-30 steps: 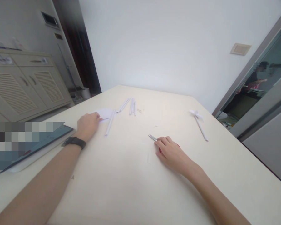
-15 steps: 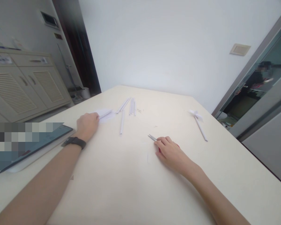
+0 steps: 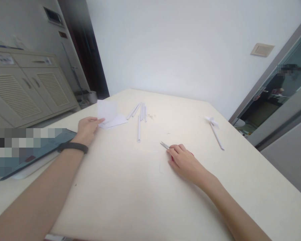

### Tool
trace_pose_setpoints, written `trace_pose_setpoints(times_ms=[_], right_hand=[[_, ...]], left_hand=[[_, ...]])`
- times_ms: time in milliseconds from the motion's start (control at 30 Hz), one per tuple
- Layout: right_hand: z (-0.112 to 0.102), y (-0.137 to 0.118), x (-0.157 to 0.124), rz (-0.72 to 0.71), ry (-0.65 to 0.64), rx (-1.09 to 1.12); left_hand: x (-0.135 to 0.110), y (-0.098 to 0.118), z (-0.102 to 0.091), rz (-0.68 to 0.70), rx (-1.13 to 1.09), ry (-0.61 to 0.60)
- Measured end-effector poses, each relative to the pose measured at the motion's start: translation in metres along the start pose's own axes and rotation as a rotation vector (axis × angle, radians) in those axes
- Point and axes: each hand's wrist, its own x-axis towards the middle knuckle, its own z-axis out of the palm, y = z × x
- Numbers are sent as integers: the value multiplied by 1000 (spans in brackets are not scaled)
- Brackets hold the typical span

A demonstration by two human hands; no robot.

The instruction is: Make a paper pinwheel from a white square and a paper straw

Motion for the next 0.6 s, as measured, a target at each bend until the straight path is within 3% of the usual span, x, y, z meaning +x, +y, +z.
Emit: trace_pose_setpoints(times_ms=[133, 300, 433, 600], right_hand=[[0, 0, 1, -1, 2, -4], [1, 0, 1, 3, 9, 12], [0, -1, 0, 20, 17, 43], [-9, -5, 2, 85, 90, 112]], left_hand=[[-2, 12, 0, -133, -250, 106], [-12, 39, 1, -8, -498, 66], [-36, 70, 14, 137, -615, -91], [-85, 116, 24, 326, -667, -438]])
